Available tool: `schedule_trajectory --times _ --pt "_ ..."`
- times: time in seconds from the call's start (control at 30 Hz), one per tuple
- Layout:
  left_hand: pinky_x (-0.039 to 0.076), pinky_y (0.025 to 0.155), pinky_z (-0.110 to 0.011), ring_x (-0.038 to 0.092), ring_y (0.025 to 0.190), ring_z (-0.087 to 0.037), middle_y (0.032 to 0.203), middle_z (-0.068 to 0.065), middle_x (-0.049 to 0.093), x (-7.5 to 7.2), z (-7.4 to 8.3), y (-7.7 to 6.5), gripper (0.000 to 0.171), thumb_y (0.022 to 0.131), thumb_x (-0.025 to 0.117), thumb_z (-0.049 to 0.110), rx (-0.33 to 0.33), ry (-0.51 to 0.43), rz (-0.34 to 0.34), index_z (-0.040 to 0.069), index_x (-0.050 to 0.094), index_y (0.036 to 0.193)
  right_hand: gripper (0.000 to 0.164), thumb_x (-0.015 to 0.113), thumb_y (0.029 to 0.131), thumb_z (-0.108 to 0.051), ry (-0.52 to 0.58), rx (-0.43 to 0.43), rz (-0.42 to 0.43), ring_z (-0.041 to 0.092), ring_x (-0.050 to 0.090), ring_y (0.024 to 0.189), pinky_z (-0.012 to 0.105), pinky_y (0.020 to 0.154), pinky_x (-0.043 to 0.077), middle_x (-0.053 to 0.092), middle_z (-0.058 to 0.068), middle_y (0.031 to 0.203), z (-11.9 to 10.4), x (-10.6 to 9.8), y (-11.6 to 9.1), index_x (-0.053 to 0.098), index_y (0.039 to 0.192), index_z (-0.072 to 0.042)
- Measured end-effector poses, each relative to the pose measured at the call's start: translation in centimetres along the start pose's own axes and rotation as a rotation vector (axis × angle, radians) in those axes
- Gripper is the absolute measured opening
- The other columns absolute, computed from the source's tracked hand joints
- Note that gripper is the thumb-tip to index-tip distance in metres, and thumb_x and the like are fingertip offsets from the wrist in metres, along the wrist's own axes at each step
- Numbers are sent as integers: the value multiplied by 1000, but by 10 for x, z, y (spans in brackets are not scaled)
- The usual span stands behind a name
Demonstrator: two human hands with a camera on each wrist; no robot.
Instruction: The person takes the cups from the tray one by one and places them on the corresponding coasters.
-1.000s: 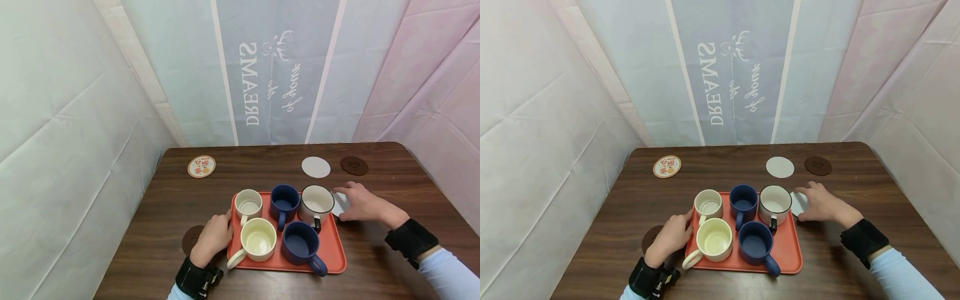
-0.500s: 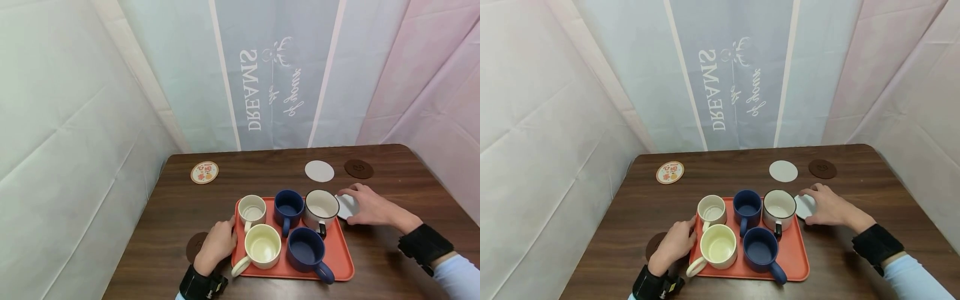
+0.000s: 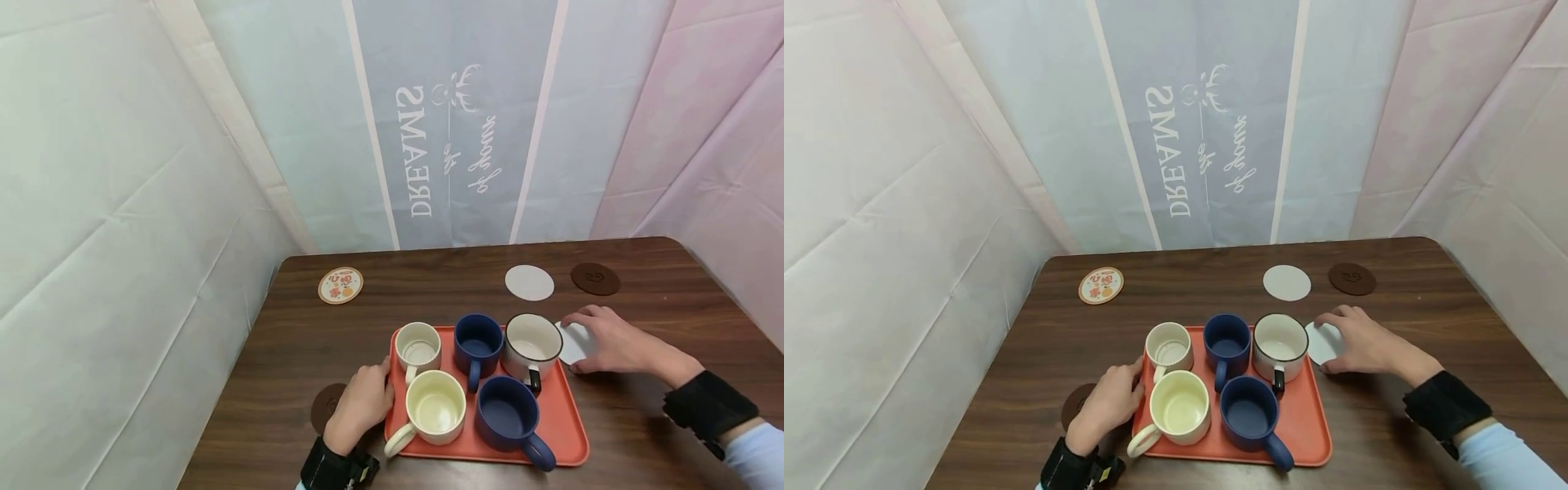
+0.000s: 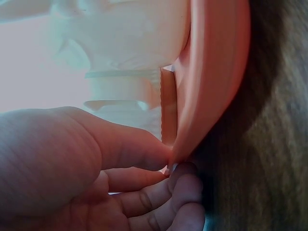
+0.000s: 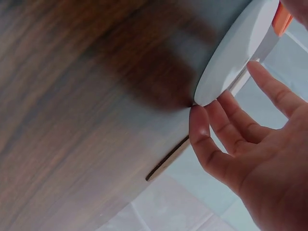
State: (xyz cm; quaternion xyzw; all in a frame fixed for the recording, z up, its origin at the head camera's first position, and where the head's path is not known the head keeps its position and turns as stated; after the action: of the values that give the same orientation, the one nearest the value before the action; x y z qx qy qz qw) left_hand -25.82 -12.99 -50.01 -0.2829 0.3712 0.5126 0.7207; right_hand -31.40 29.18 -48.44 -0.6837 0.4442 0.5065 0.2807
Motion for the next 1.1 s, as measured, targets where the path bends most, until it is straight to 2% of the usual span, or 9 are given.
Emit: schedule_trajectory --times 0.13,0.43,0.63,0.87,0.97,1.1 --pt "46 51 -27 53 55 -8 67 1 51 0 0 -1 36 102 64 7 6 6 4 -6 63 135 68 97 66 -40 8 6 8 40 54 107 54 80 49 60 22 119 0 0 0 69 121 -10" --pt "47 52 -28 55 58 -9 70 0 54 0 -1 1 42 102 65 8 -10 7 3 -8 59 141 66 97 62 -35 8 -16 73 39 52 105 50 77 46 59 21 117 3 -4 2 70 117 -11" --pt "46 52 -27 54 57 -8 69 1 53 1 1 0 37 102 64 6 4 16 8 -6 62 136 63 96 60 -30 31 -35 94 38 52 102 47 76 44 59 19 115 4 -10 3 69 114 -11" --pt "46 54 -28 54 58 -9 68 1 53 5 1 -4 36 102 64 7 -9 1 -4 -6 63 135 59 96 62 -30 62 -13 108 35 51 100 44 73 43 58 18 114 6 -14 0 69 112 -14" --pt "46 55 -28 55 59 -9 70 1 55 3 2 -4 33 101 65 7 -5 10 1 -5 65 132 59 97 64 -30 72 -23 139 36 52 101 46 74 44 58 19 116 6 -16 3 69 113 -14" --pt "47 54 -28 56 59 -9 71 0 55 -2 4 -3 31 101 65 6 4 11 16 -5 66 129 59 97 65 -30 93 -62 178 39 52 106 50 77 45 58 21 119 2 -19 16 70 114 -14"
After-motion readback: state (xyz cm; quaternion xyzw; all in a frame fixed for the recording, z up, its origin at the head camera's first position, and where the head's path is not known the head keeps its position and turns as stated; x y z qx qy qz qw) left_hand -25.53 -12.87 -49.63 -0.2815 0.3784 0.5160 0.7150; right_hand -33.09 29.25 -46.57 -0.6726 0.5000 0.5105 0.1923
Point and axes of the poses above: each hand's wrist, its own y-axis towards the middle knuckle, its own x-axis out of the palm, z = x × y, the point moved 7 cm from there along y, towards the middle knuckle
